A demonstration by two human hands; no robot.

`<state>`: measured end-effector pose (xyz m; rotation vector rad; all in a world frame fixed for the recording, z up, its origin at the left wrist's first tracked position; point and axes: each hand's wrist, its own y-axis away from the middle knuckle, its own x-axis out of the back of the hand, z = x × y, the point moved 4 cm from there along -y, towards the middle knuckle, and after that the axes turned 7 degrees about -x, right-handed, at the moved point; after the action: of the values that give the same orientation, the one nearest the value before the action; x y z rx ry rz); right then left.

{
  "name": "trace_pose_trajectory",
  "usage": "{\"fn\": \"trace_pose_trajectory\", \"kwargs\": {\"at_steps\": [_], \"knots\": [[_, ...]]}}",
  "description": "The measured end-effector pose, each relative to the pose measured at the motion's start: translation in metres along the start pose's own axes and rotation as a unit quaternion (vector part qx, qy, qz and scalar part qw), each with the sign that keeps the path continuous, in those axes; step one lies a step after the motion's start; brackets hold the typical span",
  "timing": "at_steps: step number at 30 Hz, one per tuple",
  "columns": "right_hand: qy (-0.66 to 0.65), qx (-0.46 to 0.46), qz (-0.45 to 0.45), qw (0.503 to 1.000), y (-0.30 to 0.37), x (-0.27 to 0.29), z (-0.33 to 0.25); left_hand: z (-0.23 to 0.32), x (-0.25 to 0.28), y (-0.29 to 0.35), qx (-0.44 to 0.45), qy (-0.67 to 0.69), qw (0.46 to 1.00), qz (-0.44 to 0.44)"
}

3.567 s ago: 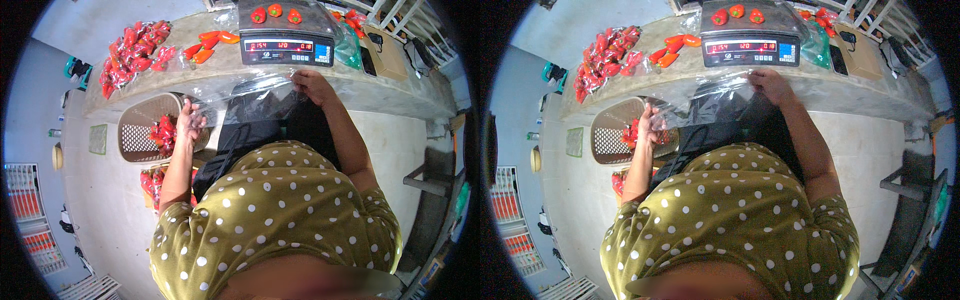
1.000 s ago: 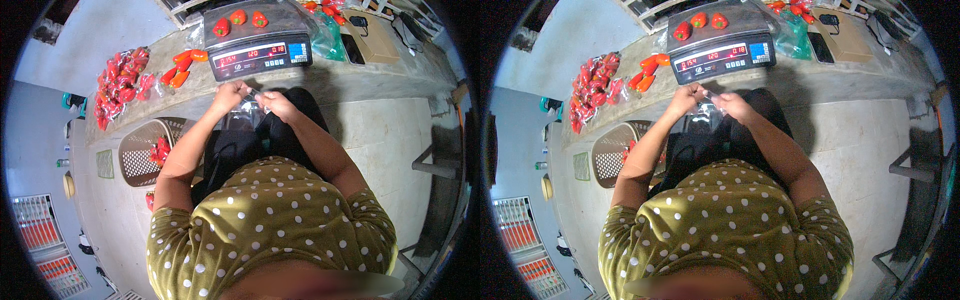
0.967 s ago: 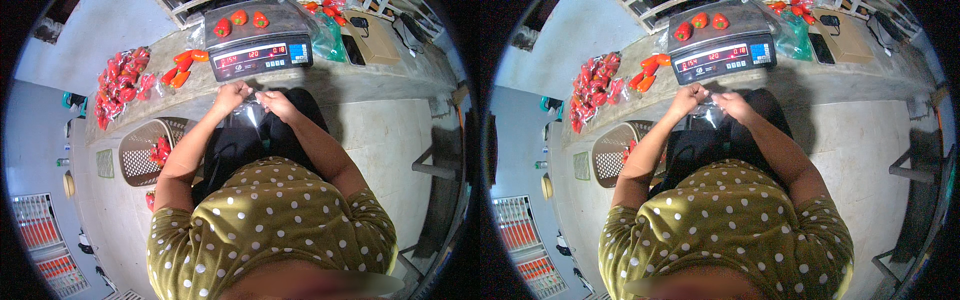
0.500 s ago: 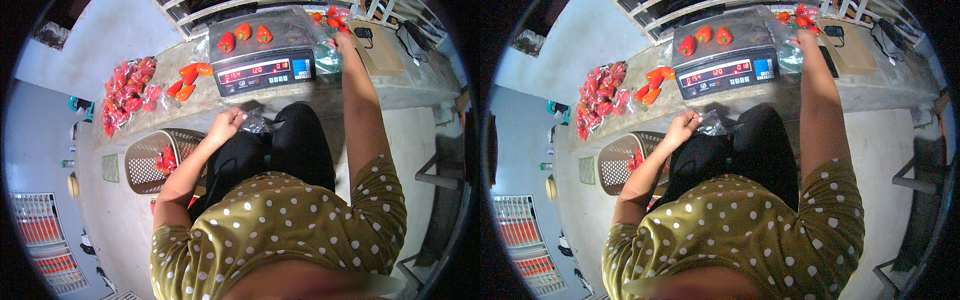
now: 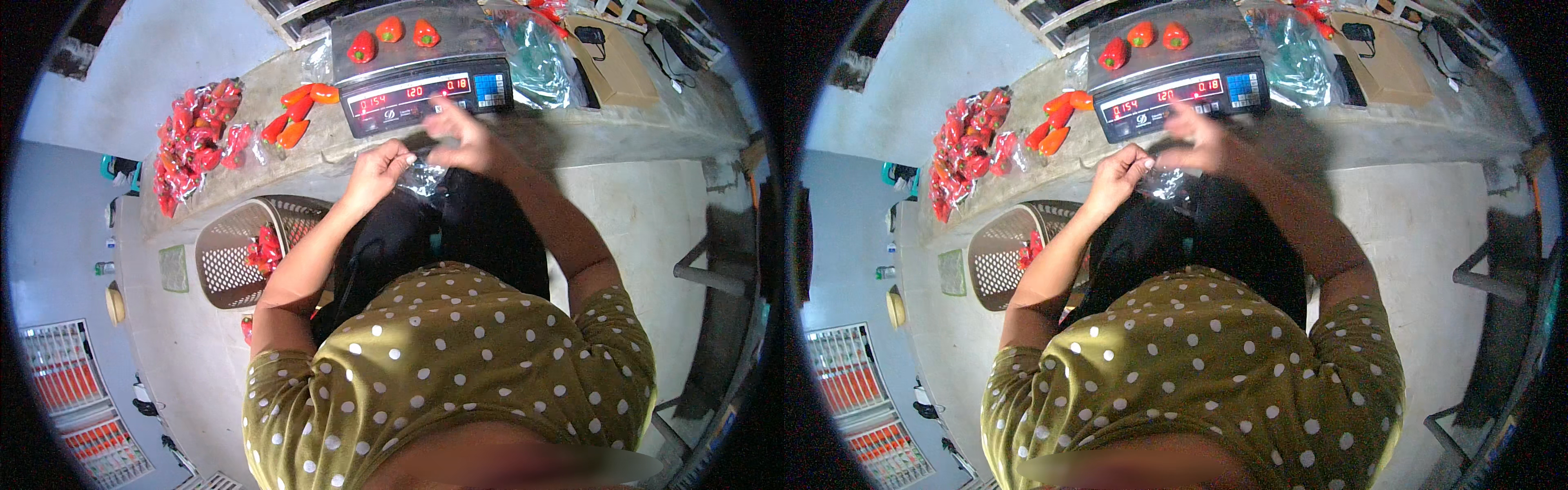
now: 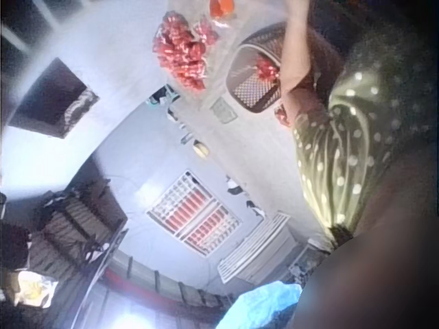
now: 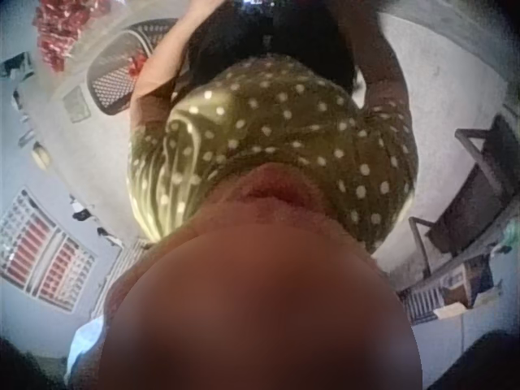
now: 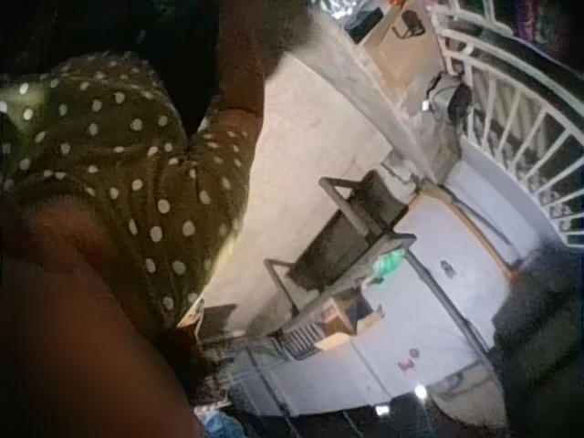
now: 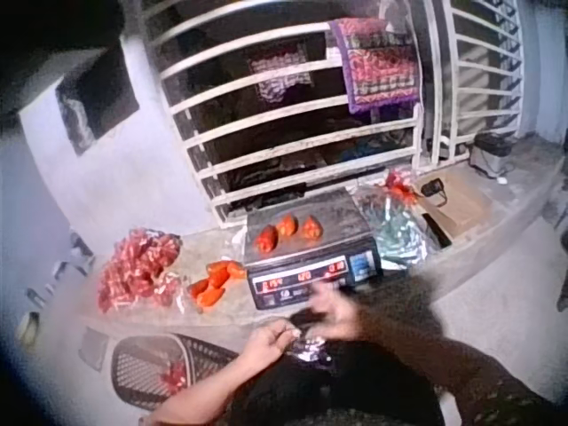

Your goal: The person weighs red bell peppers on a digital scale, places them into clear plastic bags, and ties the bags shut. The person repeats this process for multiple peppers, moving the finished bags to a pile on the counter.

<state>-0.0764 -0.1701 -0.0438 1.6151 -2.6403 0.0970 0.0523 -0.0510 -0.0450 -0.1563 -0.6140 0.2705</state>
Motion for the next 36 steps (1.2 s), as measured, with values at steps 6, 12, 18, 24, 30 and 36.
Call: {"fn": "trace_pose_trajectory", "kwargs": {"at_steps": [6, 12, 18, 24, 30, 36], "knots": [[-0.090, -0.114, -0.122, 0.982, 0.007, -0.036, 0.018, 0.005, 0.019, -0.001, -0.028, -0.055, 0.996, 0.069], [-0.121, -0.076, -0.063, 0.988, 0.011, -0.058, 0.011, 0.019, 0.025, -0.004, -0.076, -0.131, 0.983, 0.099], [-0.193, -0.091, 0.053, 0.976, 0.008, -0.050, 0.017, 0.037, 0.022, 0.020, -0.079, -0.140, 0.981, 0.106], [-0.180, -0.081, -0.008, 0.980, 0.014, -0.064, 0.005, -0.004, 0.002, 0.030, 0.088, 0.091, 0.992, 0.014], [-0.189, -0.116, 0.008, 0.975, 0.012, -0.062, 0.011, -0.002, 0.011, 0.033, 0.122, 0.238, 0.963, 0.041], [-0.355, -0.103, -0.060, 0.927, 0.016, -0.071, 0.004, -0.006, 0.014, 0.036, 0.165, 0.339, 0.921, 0.098]]}}
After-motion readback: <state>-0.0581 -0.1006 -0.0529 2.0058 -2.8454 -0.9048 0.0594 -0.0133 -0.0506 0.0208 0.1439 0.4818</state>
